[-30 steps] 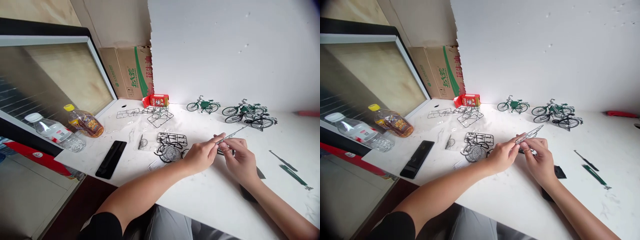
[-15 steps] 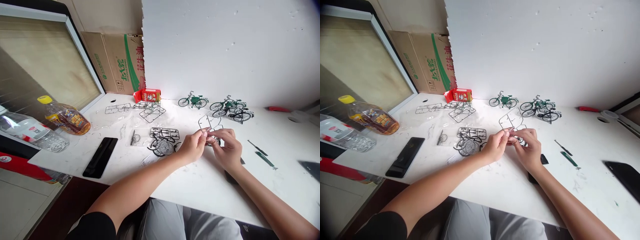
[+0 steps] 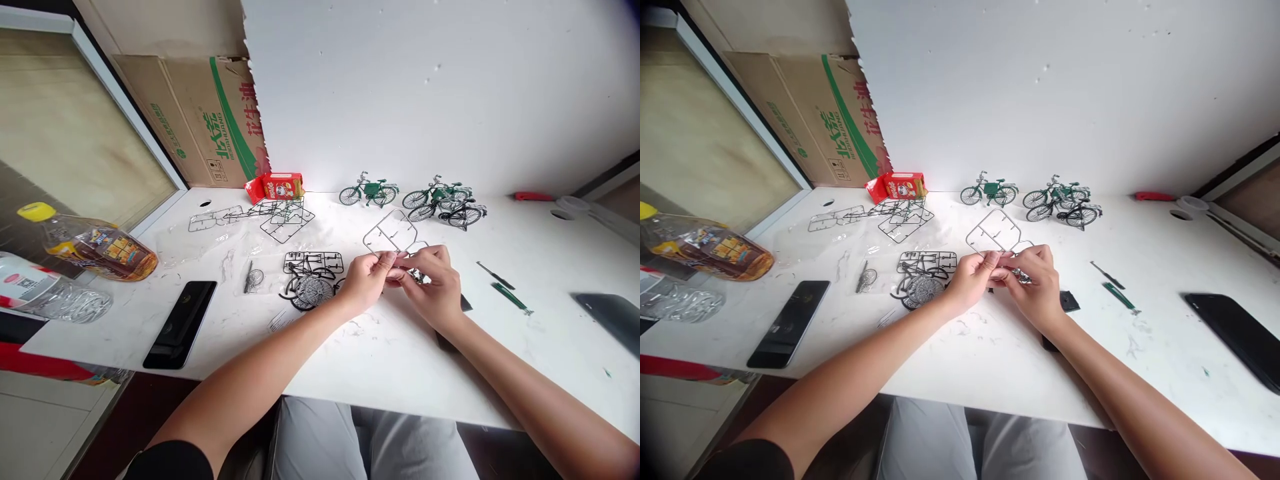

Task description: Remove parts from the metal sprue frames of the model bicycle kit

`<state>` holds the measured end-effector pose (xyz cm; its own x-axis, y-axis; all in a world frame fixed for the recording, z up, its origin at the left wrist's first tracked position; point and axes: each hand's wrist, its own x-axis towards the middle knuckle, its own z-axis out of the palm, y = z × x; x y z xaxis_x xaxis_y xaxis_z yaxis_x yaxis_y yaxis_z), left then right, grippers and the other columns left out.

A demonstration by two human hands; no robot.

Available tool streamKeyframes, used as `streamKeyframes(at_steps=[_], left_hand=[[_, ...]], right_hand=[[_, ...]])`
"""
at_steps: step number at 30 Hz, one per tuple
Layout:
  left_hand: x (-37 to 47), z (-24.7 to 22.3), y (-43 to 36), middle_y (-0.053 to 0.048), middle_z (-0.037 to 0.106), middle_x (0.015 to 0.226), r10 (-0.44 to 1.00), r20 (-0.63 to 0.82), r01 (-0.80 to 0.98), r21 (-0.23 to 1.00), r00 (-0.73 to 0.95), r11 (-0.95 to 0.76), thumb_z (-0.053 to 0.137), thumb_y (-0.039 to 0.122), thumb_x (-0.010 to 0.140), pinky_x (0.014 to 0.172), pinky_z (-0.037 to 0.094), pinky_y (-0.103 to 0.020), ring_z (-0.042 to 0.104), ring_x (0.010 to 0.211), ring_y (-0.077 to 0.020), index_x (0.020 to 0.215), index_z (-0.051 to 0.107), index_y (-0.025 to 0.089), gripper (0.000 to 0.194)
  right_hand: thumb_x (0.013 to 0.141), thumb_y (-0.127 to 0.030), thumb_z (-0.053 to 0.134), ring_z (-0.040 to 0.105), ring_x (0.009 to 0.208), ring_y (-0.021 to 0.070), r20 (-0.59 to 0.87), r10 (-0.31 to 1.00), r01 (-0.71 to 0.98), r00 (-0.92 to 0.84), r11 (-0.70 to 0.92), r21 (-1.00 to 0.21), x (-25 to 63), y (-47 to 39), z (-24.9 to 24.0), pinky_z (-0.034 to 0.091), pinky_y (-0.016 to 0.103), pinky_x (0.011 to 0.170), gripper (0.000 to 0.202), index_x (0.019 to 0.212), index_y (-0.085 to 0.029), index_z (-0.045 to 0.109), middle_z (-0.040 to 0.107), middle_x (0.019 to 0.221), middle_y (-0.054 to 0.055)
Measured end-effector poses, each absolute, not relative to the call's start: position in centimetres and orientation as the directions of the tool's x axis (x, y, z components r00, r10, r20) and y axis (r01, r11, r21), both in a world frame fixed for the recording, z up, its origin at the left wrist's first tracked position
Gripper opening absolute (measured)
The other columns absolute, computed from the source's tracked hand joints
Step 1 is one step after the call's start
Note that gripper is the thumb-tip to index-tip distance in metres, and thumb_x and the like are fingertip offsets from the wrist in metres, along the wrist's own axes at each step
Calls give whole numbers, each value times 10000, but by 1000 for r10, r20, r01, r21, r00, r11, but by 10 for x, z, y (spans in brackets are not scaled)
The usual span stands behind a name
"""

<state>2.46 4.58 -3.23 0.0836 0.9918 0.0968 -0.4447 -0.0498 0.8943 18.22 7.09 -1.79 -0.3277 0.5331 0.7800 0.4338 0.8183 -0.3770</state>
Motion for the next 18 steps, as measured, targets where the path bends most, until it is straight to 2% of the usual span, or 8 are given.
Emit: streamKeyframes(at_steps=[3,6,12,18], left_hand=[[28,-34,46,-228,784,1189,991,61,-479,878,119,4,764,790,807,895,665,-479,783,976,-278,1136,781,54,807],[34,-34,43,-201,800,1060,993,24,-493,869,111,34,744,795,822,912,656,-483,787,932,-265,1137,781,61,799],[41,-20,29,-149,802,969,992,-90,-513,850,87,122,662,650,991,911,640,-441,793,882,-238,1180,782,91,602],[40,-6,21,-106,778,887,977,-181,-534,818,109,211,617,563,1052,881,636,-394,784,864,-216,1136,803,112,494]], right_hand=[[936,-211,772,532,842,256,761,572,452,-305,791,-413,181,69,-15,440,411,738,114,845,-260,722,632,682,22],[923,-175,746,502,831,255,750,597,463,-286,771,-437,179,66,-15,419,423,758,204,763,-251,645,577,646,16],[909,-101,685,480,807,237,820,509,442,-262,818,-368,175,62,-18,385,442,808,226,756,-254,620,520,641,-5],[852,-15,618,459,811,236,858,446,428,-254,848,-313,172,57,-17,360,438,802,260,779,-265,603,458,637,-14]])
